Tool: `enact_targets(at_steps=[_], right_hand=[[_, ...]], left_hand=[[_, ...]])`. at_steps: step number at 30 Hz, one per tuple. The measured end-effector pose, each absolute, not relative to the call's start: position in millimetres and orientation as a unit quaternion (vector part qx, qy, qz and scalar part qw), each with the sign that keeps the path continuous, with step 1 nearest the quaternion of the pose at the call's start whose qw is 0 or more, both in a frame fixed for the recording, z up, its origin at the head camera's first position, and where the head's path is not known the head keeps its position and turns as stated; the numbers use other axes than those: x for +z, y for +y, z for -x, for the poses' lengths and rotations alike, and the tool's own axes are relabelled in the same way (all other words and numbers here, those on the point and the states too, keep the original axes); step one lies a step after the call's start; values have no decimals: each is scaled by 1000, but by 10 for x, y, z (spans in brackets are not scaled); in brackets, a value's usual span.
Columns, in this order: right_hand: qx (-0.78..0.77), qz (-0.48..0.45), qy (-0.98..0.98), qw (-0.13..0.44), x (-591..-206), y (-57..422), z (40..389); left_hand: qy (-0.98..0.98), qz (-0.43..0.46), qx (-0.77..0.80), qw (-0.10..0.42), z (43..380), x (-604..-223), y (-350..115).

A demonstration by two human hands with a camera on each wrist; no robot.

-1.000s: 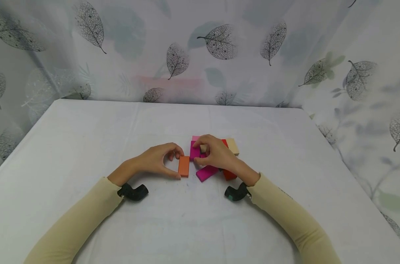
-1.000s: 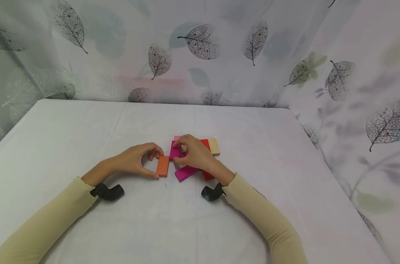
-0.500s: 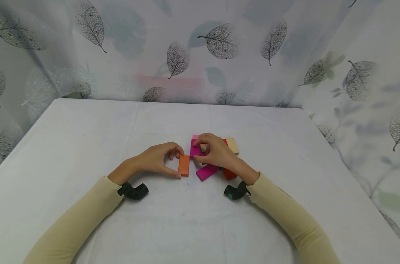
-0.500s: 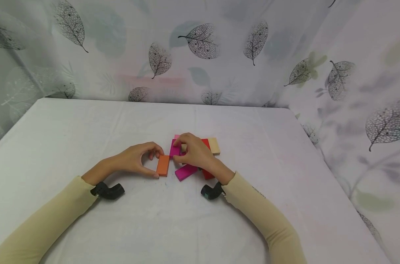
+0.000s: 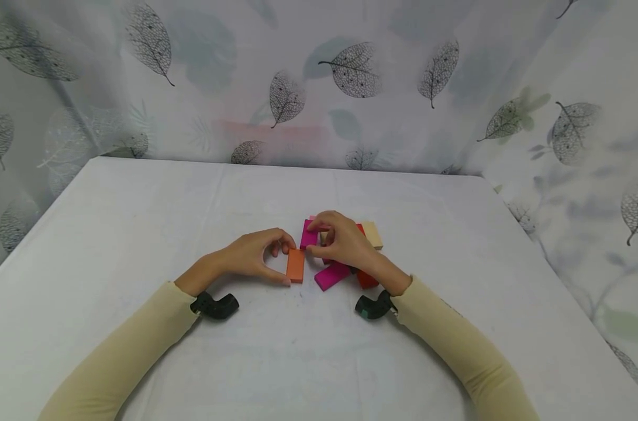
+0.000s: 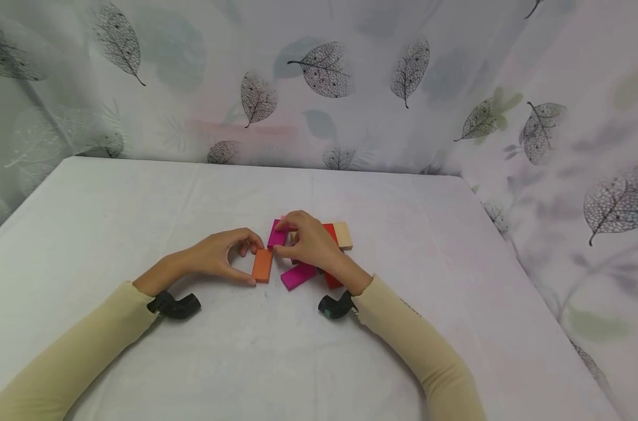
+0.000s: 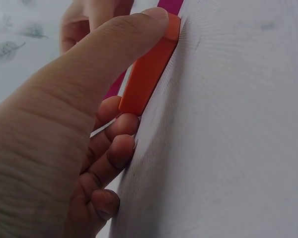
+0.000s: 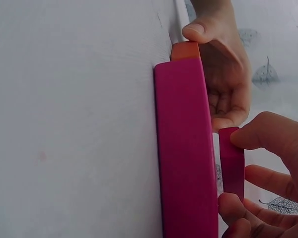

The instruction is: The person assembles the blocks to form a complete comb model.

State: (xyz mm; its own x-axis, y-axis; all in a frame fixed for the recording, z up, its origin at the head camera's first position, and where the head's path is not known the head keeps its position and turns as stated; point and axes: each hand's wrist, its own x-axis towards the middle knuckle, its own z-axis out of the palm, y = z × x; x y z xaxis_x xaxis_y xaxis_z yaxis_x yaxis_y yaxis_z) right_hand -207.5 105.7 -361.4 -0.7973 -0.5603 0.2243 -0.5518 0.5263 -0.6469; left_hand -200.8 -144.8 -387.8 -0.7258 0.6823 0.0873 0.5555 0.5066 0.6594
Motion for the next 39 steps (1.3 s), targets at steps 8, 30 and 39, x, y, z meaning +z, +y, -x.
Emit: enact_targets(at_steps=[8, 30, 39], right_hand=[[-372, 318, 872, 4, -3619, 1004, 2082], [-365, 315, 876, 15, -3631, 897, 2154], [-366, 329, 870, 21, -3644, 876, 2179]], left_hand=[[866, -355, 339, 94, 2004, -3879, -1447], [862, -348, 356, 91, 1994, -3864, -1436], [862, -357, 350, 84, 2007, -3880, -1445]])
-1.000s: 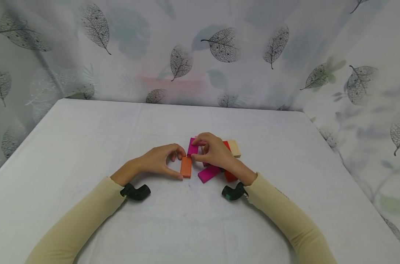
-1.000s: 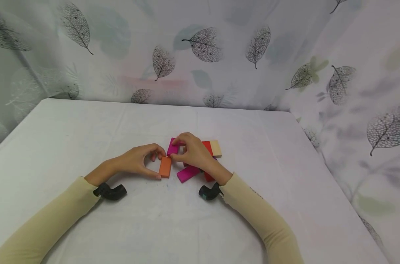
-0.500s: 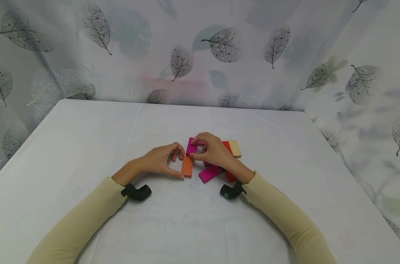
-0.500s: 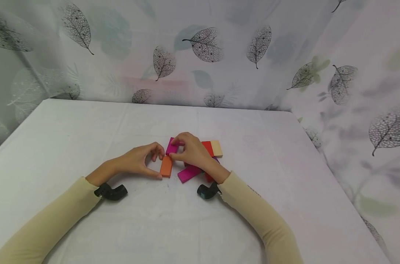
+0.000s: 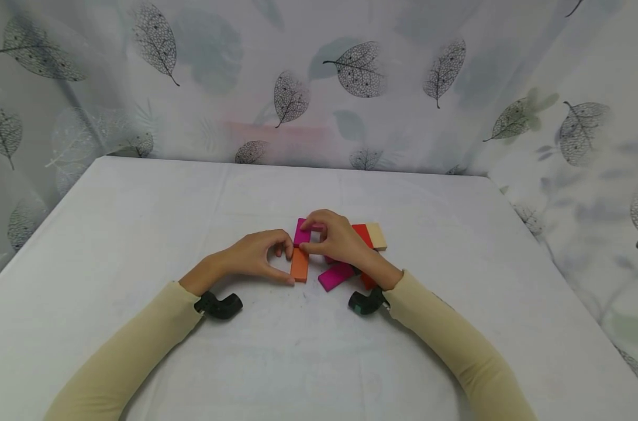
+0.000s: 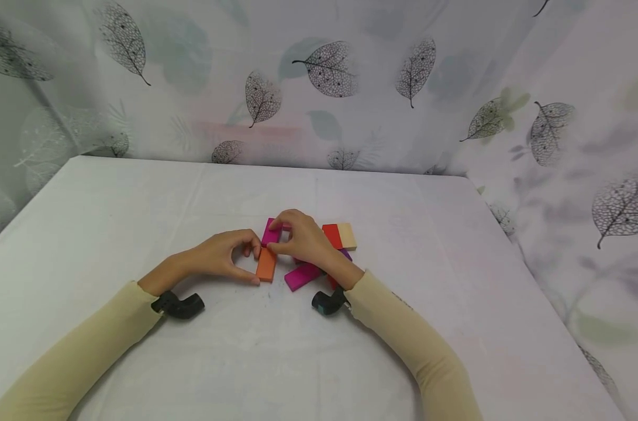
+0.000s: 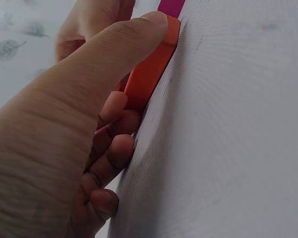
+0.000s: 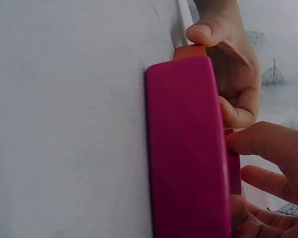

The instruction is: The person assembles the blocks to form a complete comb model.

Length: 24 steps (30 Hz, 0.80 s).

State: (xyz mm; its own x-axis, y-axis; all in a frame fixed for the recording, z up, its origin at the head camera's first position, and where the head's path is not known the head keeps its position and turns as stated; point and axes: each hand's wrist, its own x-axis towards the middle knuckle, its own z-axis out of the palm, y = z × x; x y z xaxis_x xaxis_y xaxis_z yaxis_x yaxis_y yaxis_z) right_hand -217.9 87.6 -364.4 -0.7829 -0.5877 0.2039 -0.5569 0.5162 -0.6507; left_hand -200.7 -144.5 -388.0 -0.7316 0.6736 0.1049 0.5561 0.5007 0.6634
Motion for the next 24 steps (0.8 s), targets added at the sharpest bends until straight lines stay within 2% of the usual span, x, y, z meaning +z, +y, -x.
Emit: enact_targets(at_steps=[11, 24], right_hand=[[-331, 314, 884, 101, -3553, 921, 2194], [-311, 330, 885, 106, -3548, 935, 2216]], left_hand=[[864, -355, 346, 88, 2003, -3863, -1427], [854, -373, 347, 104, 1994, -3867, -1452]])
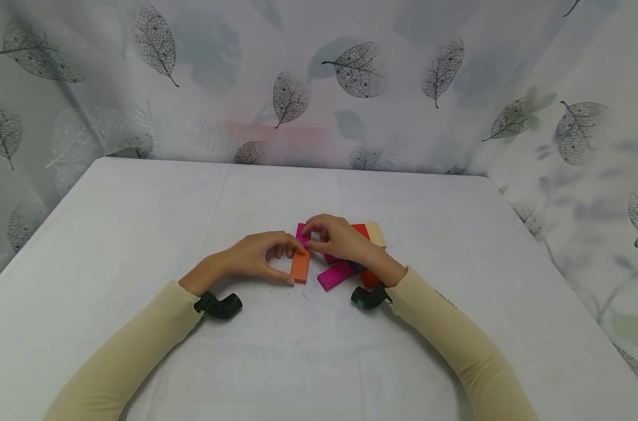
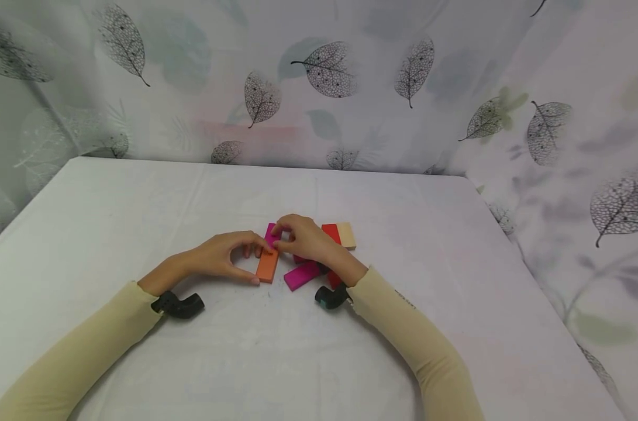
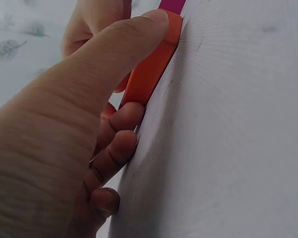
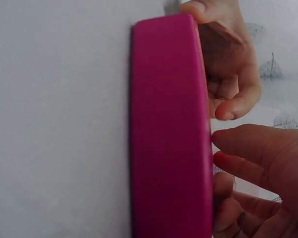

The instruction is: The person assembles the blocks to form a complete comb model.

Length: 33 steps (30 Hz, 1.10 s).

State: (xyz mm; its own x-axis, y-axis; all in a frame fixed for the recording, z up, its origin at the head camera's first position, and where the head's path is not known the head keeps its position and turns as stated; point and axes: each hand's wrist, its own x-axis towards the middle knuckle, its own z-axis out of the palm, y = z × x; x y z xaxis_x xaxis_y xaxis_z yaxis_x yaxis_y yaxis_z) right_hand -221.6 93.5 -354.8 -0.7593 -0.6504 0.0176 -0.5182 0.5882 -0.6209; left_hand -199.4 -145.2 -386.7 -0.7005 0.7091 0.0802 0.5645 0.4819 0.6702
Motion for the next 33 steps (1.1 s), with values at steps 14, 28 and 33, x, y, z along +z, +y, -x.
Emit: enact_targets(at_steps=[14, 28, 33], right_hand=[[-318, 345, 878, 92, -3586, 956, 2258], [-319, 348, 874, 111, -3588, 991, 2204], [-329, 354, 869, 112, -3574, 1000, 2185]], left_hand=[[871, -410, 252, 95, 1975, -3834, -1425], [883, -401, 239, 59, 1952, -3896, -1344], [875, -365, 308, 83, 1966, -3895, -1358]])
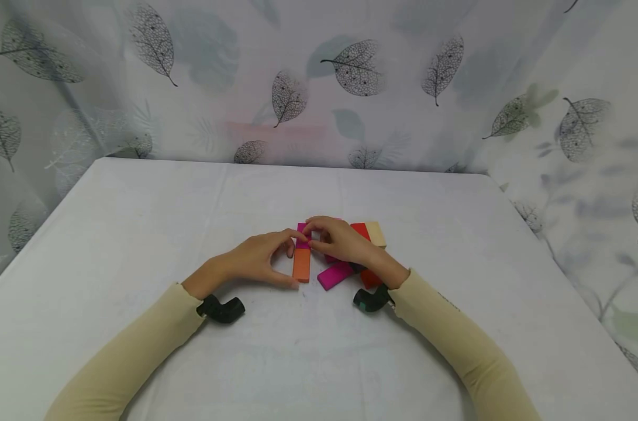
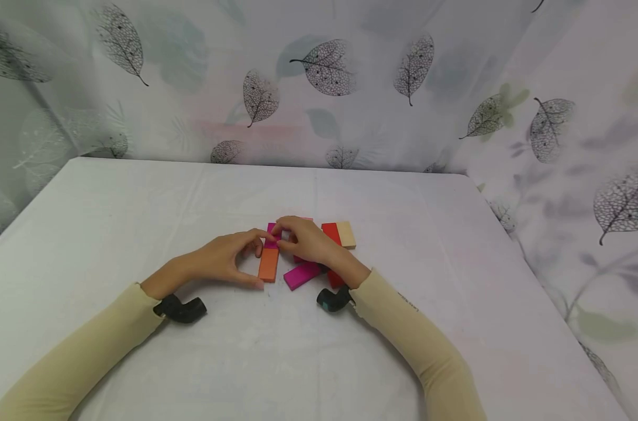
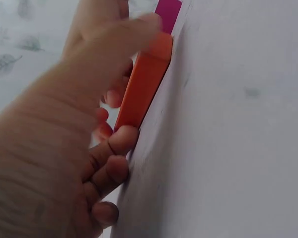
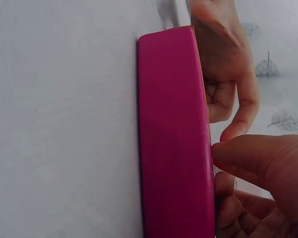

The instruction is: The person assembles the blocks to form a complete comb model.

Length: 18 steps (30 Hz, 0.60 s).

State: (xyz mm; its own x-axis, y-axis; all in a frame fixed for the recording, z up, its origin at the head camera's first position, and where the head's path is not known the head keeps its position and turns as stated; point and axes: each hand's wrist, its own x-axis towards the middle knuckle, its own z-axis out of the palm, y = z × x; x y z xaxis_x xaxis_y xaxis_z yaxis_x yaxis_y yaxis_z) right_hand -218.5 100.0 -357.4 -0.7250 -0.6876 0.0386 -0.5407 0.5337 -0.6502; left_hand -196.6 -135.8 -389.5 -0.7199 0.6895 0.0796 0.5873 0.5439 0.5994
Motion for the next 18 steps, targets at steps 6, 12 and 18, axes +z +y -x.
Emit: enact_targets(at_steps=[6, 12, 18], right_hand=[[-333, 352, 868, 113, -3577, 999, 2171], [-332, 350, 869, 113, -3598, 1004, 2182], [-332, 350, 869, 111, -3609, 1008, 2198]], left_hand=[[859, -345, 364, 103, 1981, -3890, -1388], [859, -350, 360, 97, 1992, -3908, -1386], [862, -346, 360, 85, 1986, -3894, -1385]])
